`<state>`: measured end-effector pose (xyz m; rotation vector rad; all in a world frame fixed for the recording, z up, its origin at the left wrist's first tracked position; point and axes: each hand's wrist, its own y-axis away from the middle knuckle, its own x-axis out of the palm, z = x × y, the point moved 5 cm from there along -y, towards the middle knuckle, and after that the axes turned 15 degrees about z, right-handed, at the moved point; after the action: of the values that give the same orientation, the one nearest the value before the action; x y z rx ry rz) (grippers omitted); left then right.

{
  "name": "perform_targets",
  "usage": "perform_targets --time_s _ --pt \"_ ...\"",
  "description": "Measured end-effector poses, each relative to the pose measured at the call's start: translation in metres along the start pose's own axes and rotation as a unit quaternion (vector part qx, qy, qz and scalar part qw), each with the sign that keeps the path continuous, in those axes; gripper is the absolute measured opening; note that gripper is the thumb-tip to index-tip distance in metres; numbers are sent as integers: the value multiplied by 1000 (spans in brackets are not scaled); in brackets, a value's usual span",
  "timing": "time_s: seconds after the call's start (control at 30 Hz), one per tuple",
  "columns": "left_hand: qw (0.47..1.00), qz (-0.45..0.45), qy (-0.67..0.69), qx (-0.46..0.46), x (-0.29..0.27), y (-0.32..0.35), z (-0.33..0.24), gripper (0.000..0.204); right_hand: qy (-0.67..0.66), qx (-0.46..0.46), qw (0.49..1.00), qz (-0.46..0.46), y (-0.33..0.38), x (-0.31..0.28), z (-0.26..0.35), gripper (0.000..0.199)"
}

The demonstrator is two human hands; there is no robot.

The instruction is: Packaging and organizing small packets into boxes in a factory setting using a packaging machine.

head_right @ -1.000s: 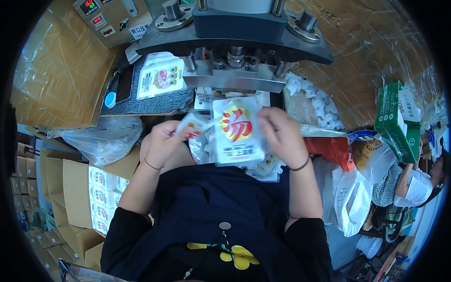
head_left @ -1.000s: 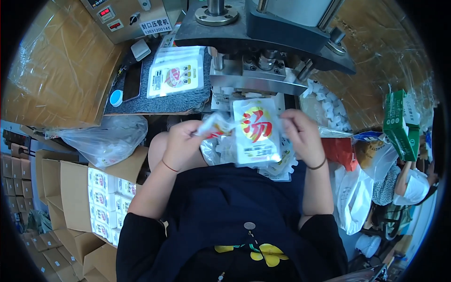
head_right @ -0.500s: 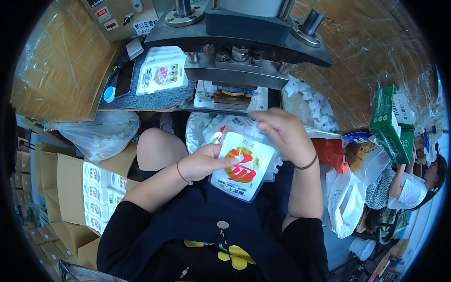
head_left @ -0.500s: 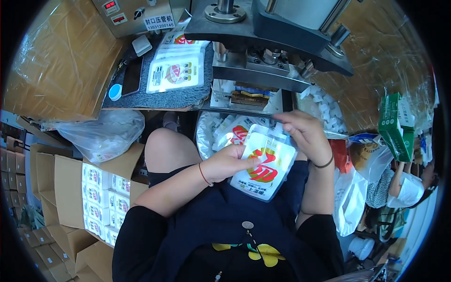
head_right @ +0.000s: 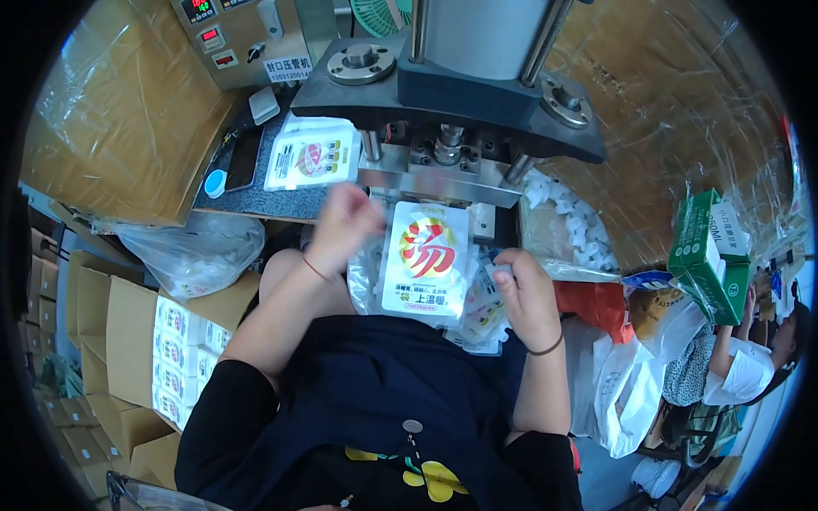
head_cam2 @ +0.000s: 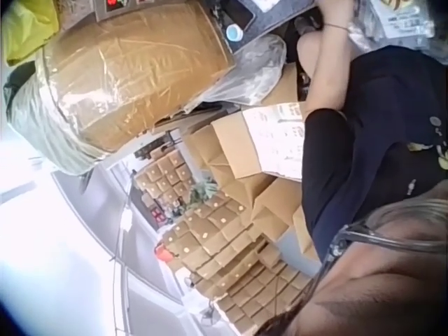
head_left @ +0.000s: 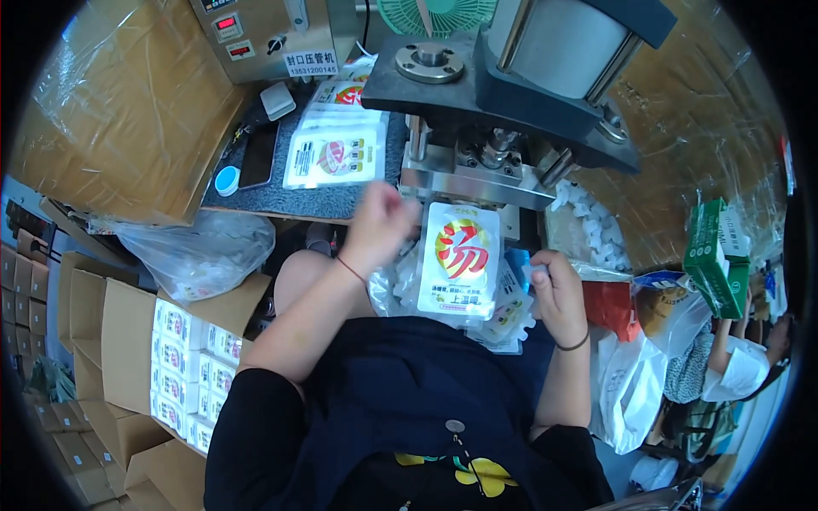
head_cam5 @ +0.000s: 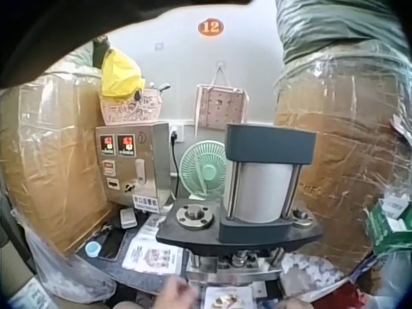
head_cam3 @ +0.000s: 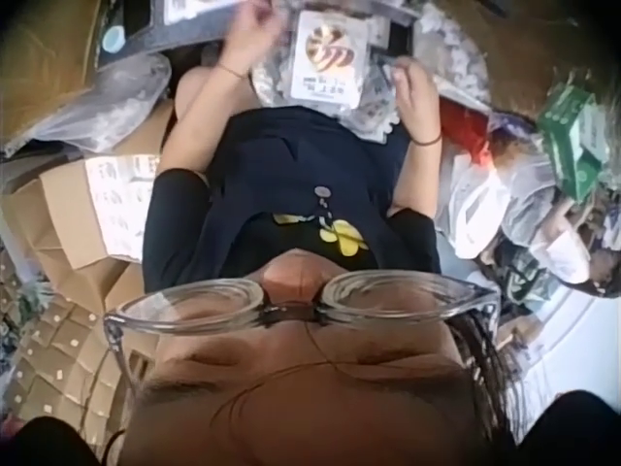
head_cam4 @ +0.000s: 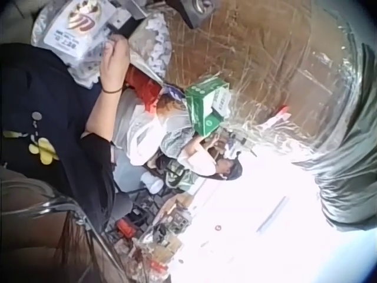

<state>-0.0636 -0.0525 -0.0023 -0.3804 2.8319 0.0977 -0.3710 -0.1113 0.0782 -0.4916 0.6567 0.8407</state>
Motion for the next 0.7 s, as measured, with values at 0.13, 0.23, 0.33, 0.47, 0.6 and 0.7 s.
perform_targets --time_s 0.13,0.23,0.33,0.47,0.6,0.7 --pt "869 -194 -423 167 -78 5 -39 59 20 -32 998 -44 0 -3 6 28" --pt "821 -49 -553 137 -55 27 -26 50 10 19 1000 20 -3 1 1 25" --pt "888 -14 -430 164 -42 54 -12 34 -8 20 999 -29 -7 3 8 23" --pt "998 35 21 50 -34 63 11 19 22 -18 999 42 -22 22 18 17" --pt "990 138 18 13 6 73 -18 17 -52 -97 994 3 -42 20 41 11" --pt "982 186 -1 -31 37 74 -37 22 -156 -55 983 -74 -52 11 41 7"
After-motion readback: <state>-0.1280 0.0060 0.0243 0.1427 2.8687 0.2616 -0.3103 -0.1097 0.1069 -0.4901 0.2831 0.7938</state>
